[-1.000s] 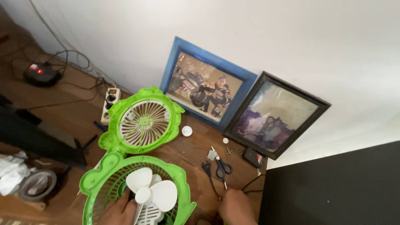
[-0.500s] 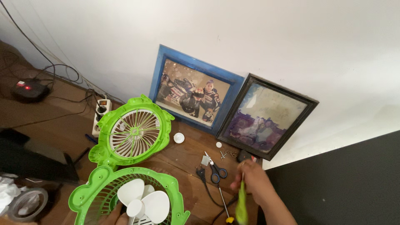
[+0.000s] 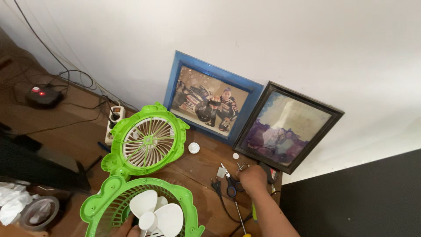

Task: The person repairs a green frog-shaped electric fan by applying electrical tape to the motor wires, inserting the fan blade into the motor housing, and securing it with a screwdriver. The person uses electrical tape, a screwdriver, and handles the fan blade and motor housing throughout the process.

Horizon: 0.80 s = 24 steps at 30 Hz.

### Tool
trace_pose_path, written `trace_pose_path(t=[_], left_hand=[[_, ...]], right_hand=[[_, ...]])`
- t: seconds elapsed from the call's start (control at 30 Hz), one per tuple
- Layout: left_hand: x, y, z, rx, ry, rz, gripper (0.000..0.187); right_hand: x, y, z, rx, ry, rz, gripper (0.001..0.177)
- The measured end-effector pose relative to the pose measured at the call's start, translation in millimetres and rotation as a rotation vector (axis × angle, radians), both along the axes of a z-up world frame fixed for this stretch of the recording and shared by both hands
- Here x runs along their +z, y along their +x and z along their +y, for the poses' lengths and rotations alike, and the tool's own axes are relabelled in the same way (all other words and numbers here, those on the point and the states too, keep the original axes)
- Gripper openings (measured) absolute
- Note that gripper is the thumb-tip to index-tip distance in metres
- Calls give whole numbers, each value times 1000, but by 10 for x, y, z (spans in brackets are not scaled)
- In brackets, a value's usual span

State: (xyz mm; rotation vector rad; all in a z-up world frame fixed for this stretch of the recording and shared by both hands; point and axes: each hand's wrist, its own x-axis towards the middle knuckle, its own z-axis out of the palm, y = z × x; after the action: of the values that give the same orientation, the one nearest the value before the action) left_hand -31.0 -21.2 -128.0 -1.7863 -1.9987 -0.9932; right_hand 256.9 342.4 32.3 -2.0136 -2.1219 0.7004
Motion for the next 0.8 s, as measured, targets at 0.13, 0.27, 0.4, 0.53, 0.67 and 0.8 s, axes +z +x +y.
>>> trace_pose_path(t=[0.13,0.27,0.4,0.53,0.67,0.8], left_hand=[[104,77,-8,74,-19,-31,36],[-52,83,-82,71,-209,-112,37],[-292,46,-3,175,-151,-444,49],[-253,83,-22,151,-161,-708,52],[35,191,-38,290,-54,-797,48],[402,-193,-224,228,-227,-206,50]], right_hand=[[90,-18,-18,-116,-239,72,35],[337,-41,-117,-121,-247,73,34],[523,4,-204,-191,-278,158,38],[620,125,-178,-221,-309,346,26],[799,246,-128,-282,-367,686,17],[1177,273,-89,-328,-356,795,13]])
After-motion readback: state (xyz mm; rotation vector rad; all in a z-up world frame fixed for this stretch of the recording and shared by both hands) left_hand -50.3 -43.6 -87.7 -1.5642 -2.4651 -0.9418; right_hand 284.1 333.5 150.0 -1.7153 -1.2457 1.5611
